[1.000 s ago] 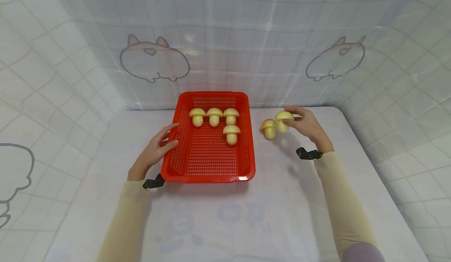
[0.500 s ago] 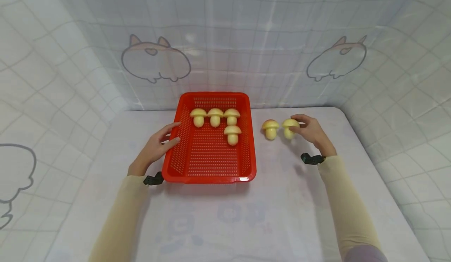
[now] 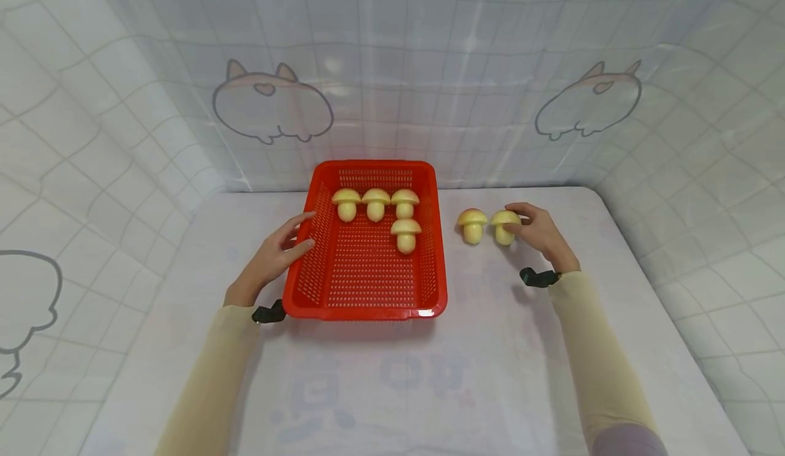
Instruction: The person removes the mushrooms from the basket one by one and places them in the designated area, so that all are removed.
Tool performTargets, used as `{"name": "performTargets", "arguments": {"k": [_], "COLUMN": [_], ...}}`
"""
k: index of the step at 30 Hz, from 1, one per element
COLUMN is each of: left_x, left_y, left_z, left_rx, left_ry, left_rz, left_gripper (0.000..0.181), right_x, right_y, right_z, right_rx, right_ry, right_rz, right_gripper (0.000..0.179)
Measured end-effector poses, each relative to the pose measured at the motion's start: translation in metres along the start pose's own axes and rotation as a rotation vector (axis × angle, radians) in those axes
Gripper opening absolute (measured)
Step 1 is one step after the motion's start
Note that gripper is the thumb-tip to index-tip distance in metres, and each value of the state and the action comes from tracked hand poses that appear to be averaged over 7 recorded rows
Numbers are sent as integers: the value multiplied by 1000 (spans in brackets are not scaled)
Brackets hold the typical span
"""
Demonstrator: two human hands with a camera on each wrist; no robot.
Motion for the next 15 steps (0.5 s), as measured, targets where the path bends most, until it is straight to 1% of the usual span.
{"name": "performTargets", "arguments": {"k": [4,9,15], "left_x": [1,3,4], "left_y": [0,-3,-5], "left_z": [-1,-2,-3], "left_rx": [1,14,0], "left_ry": [-5,-13,-15], "left_rz": [-20,-43,-63], "left_gripper": [64,64,64], "right_x": [4,5,7], "right_y": [0,-1,0], "right_z": [3,5,5], "right_rx": [-2,-6,-10], "right_ry": [5,9,14], "right_rz": [11,16,22], "right_gripper": [59,60,62]}}
Point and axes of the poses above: each hand's wrist, its own z-axis towards the middle knuckle, its own x-axis out of the palm, y = z × x, the point moved 6 cm from there along z, towards the middle knuckle, and after that the axes turned 6 degrees about x, right-handed, at the moved point
